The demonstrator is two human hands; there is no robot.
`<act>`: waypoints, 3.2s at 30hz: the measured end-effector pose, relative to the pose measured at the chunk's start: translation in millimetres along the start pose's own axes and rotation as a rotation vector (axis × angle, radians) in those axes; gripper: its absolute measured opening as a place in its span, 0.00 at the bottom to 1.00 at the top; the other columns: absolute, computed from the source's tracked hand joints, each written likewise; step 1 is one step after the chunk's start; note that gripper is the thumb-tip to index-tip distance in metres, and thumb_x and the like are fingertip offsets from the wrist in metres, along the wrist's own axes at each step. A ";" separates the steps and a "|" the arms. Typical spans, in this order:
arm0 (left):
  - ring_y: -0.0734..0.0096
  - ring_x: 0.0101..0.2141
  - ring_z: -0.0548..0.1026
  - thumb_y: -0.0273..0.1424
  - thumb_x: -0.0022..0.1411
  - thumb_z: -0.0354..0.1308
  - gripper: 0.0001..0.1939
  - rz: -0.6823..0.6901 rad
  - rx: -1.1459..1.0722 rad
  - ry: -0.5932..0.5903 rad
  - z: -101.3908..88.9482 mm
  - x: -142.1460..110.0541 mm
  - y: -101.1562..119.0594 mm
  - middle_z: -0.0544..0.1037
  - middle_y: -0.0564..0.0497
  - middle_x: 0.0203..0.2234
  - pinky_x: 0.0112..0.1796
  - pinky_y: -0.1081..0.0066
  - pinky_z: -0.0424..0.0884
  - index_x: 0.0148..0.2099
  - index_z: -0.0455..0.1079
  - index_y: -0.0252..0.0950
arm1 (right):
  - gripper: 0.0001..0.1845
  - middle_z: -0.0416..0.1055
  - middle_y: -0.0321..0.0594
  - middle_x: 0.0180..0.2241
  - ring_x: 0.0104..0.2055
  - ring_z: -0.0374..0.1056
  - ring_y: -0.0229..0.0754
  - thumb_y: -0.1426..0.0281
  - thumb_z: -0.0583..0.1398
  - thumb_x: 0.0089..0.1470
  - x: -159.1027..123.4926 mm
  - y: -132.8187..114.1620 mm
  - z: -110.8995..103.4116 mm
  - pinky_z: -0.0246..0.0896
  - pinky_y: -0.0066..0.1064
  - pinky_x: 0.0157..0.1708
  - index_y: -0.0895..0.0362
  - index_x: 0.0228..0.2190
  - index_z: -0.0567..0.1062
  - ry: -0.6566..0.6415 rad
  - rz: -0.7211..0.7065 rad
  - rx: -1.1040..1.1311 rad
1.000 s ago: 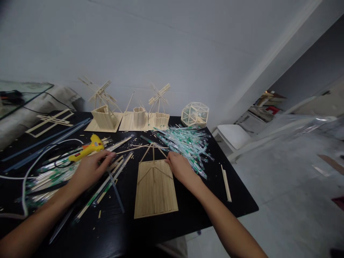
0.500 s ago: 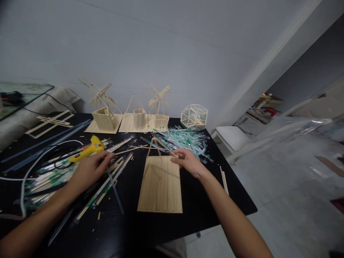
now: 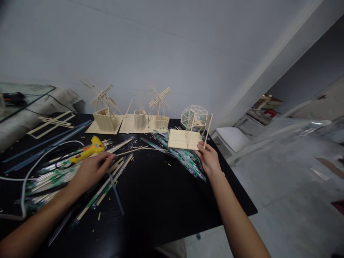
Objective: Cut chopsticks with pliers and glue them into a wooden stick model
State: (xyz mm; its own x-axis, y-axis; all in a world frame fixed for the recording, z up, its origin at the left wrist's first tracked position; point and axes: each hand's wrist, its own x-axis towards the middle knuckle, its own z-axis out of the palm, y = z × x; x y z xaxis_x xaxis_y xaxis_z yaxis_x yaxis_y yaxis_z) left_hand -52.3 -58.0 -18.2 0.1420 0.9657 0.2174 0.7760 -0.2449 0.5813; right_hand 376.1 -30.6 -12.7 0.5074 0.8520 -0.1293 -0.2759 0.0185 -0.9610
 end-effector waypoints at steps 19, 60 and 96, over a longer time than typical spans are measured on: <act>0.64 0.29 0.77 0.45 0.70 0.46 0.20 -0.022 -0.043 -0.025 9.8 -2.9 -6.3 0.81 0.51 0.28 0.35 0.67 0.67 0.35 0.72 0.40 | 0.08 0.81 0.39 0.39 0.49 0.78 0.42 0.81 0.66 0.53 22.3 4.1 208.8 0.75 0.35 0.56 0.57 0.33 0.78 -0.418 0.071 0.135; 0.67 0.27 0.71 0.43 0.73 0.44 0.22 0.180 -0.015 -0.107 12.5 -9.2 6.6 0.73 0.52 0.23 0.33 0.69 0.64 0.29 0.65 0.40 | 0.11 0.75 0.48 0.49 0.55 0.71 0.51 0.70 0.61 0.62 -82.7 71.3 100.6 0.65 0.48 0.58 0.53 0.46 0.78 -0.732 -0.810 -0.760; 0.74 0.16 0.65 0.20 0.48 0.44 0.12 0.301 -0.021 0.060 14.5 -22.1 6.3 0.64 0.57 0.12 0.23 0.73 0.58 0.19 0.55 0.40 | 0.19 0.73 0.39 0.26 0.28 0.68 0.40 0.63 0.57 0.68 -96.4 86.8 98.2 0.58 0.31 0.31 0.57 0.26 0.75 -0.953 -0.689 -0.880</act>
State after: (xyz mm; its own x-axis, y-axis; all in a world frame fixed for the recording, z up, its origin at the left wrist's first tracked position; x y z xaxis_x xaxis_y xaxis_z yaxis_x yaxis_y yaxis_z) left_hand -41.7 -79.6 -30.7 0.3267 0.8427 0.4279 0.6917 -0.5217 0.4994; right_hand 223.1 -59.7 -59.6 -0.4848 0.8294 0.2776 0.5449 0.5347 -0.6459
